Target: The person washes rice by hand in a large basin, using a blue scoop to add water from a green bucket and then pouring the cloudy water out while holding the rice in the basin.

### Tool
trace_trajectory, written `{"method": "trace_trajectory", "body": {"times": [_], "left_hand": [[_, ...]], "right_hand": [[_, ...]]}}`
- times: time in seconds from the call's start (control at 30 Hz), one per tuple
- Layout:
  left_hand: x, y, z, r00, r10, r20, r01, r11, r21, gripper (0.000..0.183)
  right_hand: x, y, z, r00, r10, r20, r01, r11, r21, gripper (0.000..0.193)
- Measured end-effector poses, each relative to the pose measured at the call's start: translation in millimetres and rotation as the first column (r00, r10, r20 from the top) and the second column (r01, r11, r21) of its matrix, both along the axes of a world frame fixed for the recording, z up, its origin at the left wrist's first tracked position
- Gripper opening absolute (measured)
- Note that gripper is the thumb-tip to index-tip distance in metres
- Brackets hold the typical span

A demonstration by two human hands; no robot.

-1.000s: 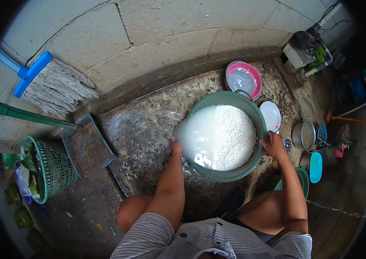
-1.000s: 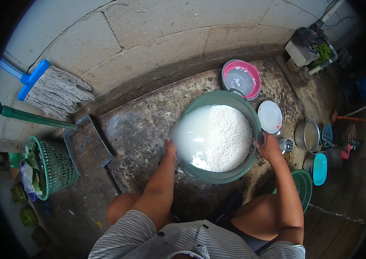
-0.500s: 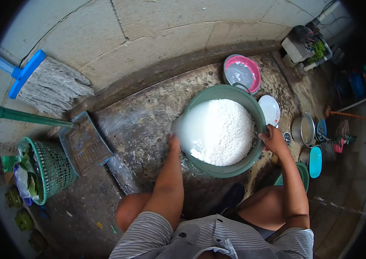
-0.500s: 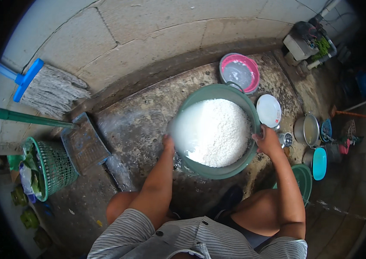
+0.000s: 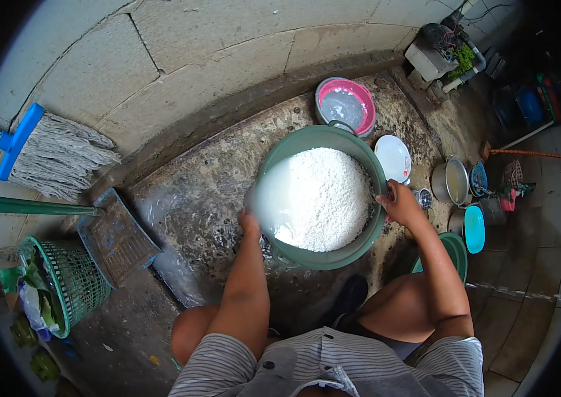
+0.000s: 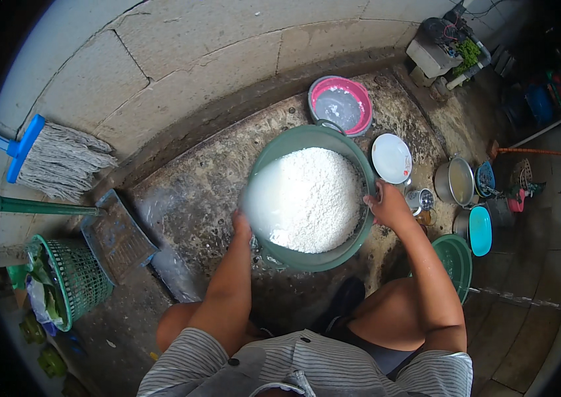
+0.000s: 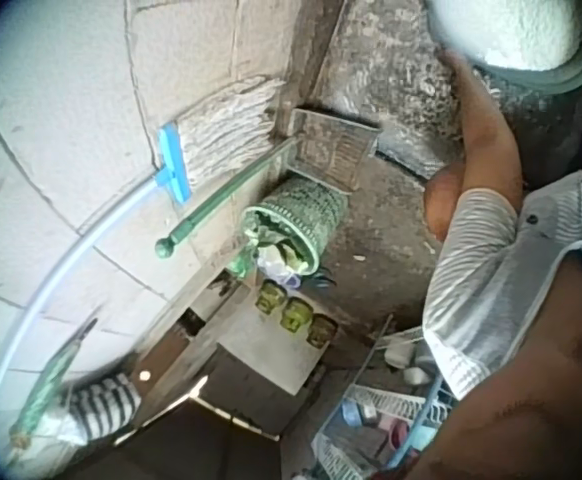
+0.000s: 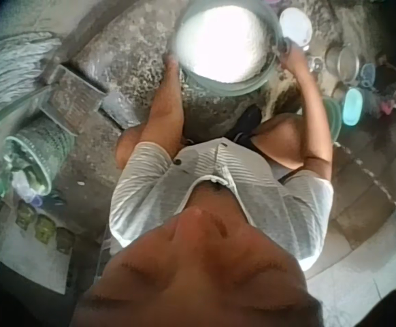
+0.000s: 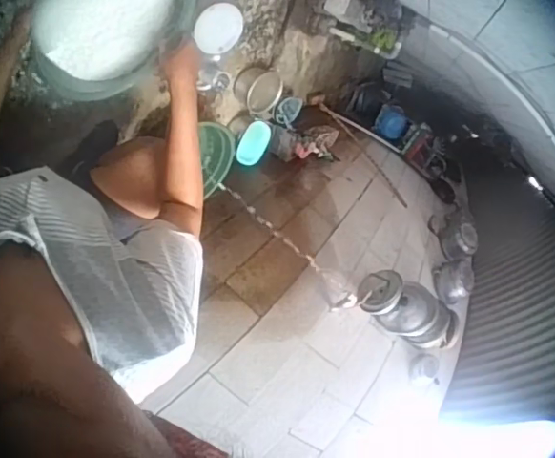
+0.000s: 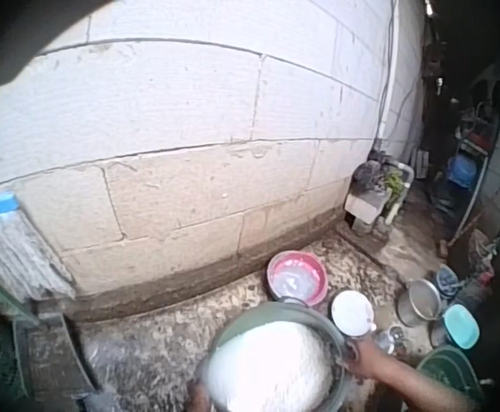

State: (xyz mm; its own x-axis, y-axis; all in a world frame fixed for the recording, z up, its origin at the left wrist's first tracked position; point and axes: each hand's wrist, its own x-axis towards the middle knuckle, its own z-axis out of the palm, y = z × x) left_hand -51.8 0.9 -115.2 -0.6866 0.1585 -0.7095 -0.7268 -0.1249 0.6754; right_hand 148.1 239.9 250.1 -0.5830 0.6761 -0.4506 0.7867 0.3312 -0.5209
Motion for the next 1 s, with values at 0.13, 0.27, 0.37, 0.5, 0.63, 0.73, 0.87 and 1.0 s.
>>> {"method": "trace_trajectory", "body": {"times": [0.13, 0.27, 0.37, 0.5, 0.63, 0.73, 0.87, 1.0], "left_hand": [[2.0, 0.0, 9.7, 0.994, 0.011, -0.109, -0.006, 0.999, 0.044, 0.029], [16.7, 24.5, 4.1, 0.995, -0.010, -0.100, 0.002, 0.997, -0.083, 0.031], [-1.6, 6.2, -36.5, 0.985, 0.092, -0.145, -0.108, 0.989, -0.101, 0.033], [-4.9, -1.6, -60.8, 0.958, -0.227, -0.178, 0.144, 0.912, -0.384, 0.037], [-3.5, 1.1, -45.8, 0.991, -0.114, -0.075, 0.091, 0.960, -0.265, 0.037], [2.9, 5.3, -22.1, 0.980, -0.122, -0.156, 0.086, 0.972, -0.219, 0.037], [1.0, 7.9, 8.5, 0.994, -0.109, 0.028, 0.113, 0.972, -0.209, 0.037], [-0.3, 1.4, 22.4, 0.995, -0.099, -0.025, 0.094, 0.984, -0.153, 0.037]], "right_hand": [[0.0, -2.0, -0.1, 0.999, 0.005, -0.042, -0.005, 1.000, 0.000, 0.028], [15.0, 7.2, -2.7, 1.000, -0.008, 0.013, 0.008, 0.999, 0.044, 0.027], [2.1, 0.4, -1.7, 1.000, 0.026, -0.011, -0.025, 0.999, 0.036, 0.027], [1.7, 1.2, -6.1, 0.999, 0.040, -0.016, -0.039, 0.998, 0.048, 0.027], [0.9, 0.3, -1.3, 1.000, 0.013, -0.016, -0.013, 1.000, 0.006, 0.029], [4.4, 2.6, -1.7, 1.000, 0.013, -0.021, -0.012, 1.000, 0.018, 0.031], [3.1, 1.3, 0.5, 0.999, 0.044, 0.002, -0.044, 0.997, 0.066, 0.031], [0.0, -1.7, 2.0, 0.999, 0.038, 0.031, -0.039, 0.998, 0.049, 0.030]]}}
